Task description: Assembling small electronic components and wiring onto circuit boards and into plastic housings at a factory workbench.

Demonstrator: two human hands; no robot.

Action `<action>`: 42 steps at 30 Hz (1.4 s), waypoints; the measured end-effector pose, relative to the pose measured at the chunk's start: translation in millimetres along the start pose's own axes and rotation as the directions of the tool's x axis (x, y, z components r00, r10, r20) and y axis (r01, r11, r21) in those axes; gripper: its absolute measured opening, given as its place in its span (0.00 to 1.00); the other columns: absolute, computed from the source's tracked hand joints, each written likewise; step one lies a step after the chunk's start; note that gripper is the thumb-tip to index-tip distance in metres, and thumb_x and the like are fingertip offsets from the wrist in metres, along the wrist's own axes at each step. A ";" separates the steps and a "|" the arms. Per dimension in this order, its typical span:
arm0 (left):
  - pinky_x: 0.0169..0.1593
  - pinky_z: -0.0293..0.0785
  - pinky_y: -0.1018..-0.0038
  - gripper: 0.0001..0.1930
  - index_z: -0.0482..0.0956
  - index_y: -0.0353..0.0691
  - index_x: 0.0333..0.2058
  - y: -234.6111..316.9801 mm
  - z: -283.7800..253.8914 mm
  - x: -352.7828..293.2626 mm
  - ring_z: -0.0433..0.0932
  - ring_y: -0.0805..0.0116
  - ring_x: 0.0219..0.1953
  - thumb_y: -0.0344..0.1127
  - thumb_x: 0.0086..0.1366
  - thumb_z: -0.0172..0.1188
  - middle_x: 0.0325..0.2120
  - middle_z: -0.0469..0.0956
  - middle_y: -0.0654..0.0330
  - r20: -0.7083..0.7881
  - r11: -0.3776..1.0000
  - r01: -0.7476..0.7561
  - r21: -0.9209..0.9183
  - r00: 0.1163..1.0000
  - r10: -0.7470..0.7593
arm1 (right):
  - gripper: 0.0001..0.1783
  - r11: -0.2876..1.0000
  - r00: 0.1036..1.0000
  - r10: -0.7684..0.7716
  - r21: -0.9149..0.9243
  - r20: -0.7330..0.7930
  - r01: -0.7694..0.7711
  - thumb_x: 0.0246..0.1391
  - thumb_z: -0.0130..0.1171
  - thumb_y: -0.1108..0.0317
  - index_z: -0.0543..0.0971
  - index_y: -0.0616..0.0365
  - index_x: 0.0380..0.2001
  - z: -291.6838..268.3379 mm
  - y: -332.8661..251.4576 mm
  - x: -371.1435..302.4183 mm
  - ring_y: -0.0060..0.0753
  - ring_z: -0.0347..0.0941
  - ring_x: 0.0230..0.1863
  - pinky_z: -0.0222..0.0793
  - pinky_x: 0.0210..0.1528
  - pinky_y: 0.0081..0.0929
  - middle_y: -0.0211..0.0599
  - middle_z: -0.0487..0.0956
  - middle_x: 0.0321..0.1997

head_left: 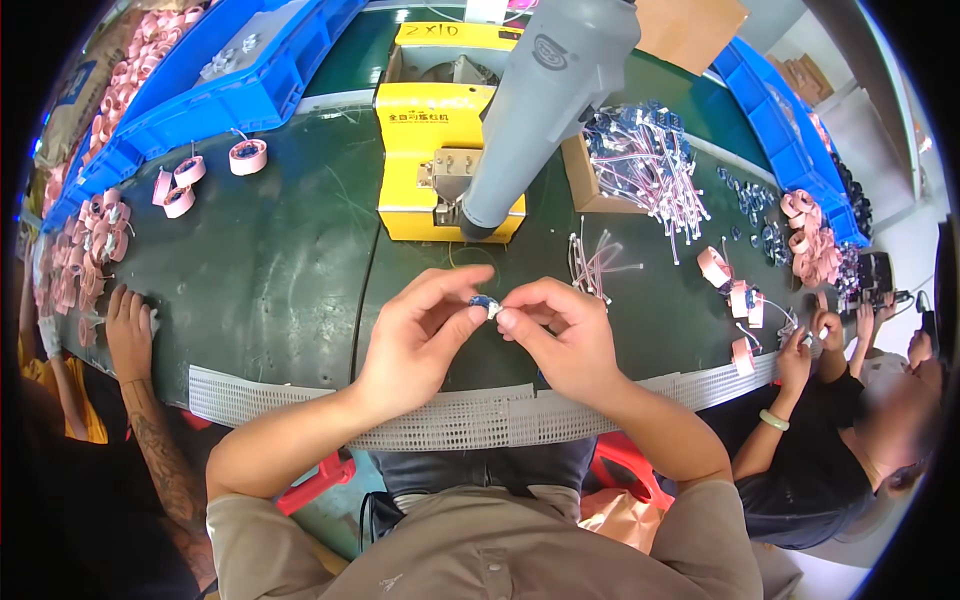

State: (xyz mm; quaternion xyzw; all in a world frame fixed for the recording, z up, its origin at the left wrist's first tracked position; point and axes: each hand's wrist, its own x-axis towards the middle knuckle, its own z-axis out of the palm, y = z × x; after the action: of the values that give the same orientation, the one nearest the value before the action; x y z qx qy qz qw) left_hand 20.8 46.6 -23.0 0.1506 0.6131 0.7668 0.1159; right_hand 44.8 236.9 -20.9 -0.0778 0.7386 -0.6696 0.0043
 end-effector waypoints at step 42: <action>0.29 0.76 0.76 0.13 0.87 0.39 0.41 14.2 -4.3 -12.3 0.82 0.69 0.27 0.22 0.55 0.70 0.28 0.83 0.58 0.302 0.804 -0.411 0.430 0.905 0.301 | 0.09 0.964 0.876 -0.261 0.062 0.405 0.258 0.41 0.74 0.80 0.80 0.63 0.23 -31.8 2.0 18.2 0.43 0.83 0.37 0.79 0.39 0.33 0.42 0.84 0.29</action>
State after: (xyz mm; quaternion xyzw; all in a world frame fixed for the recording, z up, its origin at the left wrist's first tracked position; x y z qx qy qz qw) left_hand 30.7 35.0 -11.1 0.3710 0.7289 0.5754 -0.0056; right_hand 23.0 266.3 -17.8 -0.3146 0.7020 -0.6352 0.0695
